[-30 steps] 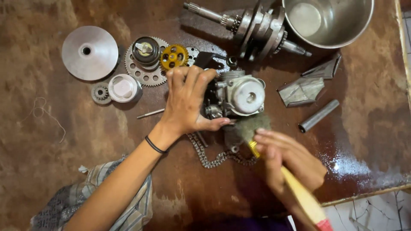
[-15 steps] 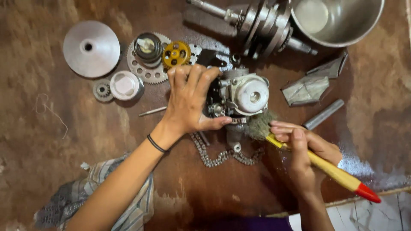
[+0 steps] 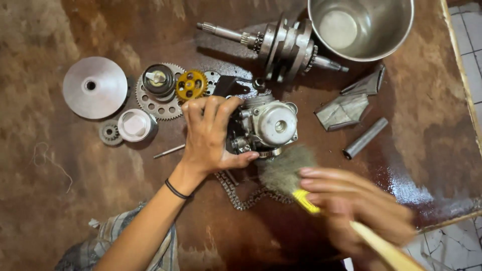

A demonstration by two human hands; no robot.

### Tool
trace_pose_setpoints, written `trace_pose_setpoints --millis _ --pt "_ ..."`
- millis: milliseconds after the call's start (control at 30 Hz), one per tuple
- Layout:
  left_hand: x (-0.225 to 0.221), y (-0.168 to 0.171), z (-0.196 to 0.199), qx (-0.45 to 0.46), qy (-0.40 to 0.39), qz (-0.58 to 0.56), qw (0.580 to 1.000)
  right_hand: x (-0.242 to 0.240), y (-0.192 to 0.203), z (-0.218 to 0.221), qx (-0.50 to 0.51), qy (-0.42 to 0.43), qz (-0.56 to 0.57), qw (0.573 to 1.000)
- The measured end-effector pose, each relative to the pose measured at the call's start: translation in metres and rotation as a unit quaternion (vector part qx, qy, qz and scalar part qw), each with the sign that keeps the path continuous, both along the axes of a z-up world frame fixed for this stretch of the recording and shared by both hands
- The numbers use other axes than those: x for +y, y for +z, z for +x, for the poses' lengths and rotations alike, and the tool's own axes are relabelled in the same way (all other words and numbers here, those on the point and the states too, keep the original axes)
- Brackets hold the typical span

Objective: The recorder is cleaning a motorcycle carburetor and various other engine components using a paintbrush and a bowl of cleaning solution.

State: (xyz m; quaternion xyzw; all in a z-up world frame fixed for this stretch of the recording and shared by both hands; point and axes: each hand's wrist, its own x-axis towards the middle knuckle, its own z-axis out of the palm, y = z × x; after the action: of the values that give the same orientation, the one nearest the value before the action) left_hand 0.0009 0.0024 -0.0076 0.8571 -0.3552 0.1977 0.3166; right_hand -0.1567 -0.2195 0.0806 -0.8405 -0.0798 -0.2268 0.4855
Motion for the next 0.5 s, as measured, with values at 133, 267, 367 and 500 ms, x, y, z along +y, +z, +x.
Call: trace_pose_setpoints --millis 133,267,367,500 --pt "0.0 0.0 0.0 0.004 -0.003 0.007 1.0 -0.013 0.03 0.042 -0.062 0.013 -0.093 0.994" --pt "-0.001 0.001 0.002 -0.004 -0.002 -0.001 1.0 -0.012 0.04 0.055 -0.047 0.039 -0.281 0.958" --pt "-0.002 0.001 0.001 -0.001 -0.001 -0.011 1.0 -0.01 0.051 0.065 -0.07 0.064 -0.32 0.943" --pt "0.001 0.002 0.003 -0.006 -0.015 -0.011 1.0 -0.023 0.046 0.06 -0.093 0.131 -0.354 0.921"
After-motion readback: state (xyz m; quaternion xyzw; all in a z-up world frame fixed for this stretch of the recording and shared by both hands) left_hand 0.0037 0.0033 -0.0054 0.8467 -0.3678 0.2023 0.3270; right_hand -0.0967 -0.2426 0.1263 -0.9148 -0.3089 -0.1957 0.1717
